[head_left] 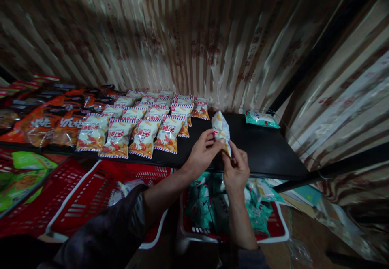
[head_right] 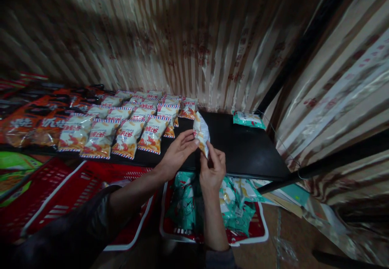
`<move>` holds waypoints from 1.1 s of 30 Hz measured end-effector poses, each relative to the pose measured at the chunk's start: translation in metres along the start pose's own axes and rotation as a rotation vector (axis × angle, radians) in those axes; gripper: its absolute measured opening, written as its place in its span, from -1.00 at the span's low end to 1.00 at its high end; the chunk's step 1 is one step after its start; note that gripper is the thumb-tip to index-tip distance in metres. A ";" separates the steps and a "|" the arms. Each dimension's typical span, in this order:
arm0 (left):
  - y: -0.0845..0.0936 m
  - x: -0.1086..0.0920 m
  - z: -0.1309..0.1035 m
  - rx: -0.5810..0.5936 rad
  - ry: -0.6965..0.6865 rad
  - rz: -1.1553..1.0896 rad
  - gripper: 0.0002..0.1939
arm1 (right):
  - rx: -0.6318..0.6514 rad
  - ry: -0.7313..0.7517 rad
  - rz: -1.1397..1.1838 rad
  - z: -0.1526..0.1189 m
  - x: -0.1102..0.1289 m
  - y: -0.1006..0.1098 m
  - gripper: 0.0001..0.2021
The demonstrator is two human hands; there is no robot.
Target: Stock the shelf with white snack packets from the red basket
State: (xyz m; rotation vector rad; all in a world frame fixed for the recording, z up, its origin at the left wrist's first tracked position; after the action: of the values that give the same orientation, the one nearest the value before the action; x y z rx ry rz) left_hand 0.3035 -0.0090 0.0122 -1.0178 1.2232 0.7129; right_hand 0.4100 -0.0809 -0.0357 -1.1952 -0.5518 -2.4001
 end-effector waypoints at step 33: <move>0.031 -0.007 0.013 -0.125 0.131 -0.363 -0.85 | -0.089 -0.664 0.674 -0.013 -0.003 -0.018 -0.62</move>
State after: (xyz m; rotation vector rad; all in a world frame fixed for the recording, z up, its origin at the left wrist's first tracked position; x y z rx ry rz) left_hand 0.2795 0.0161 0.0119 -1.3661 1.0741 0.4471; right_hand 0.3942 -0.0721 -0.0488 -1.8614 -0.1641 -1.4591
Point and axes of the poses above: each hand's wrist, its own z-axis towards the middle knuckle, its own y-axis out of the back of the hand, x = y × z, the point moved 4 cm from there along z, towards the middle knuckle
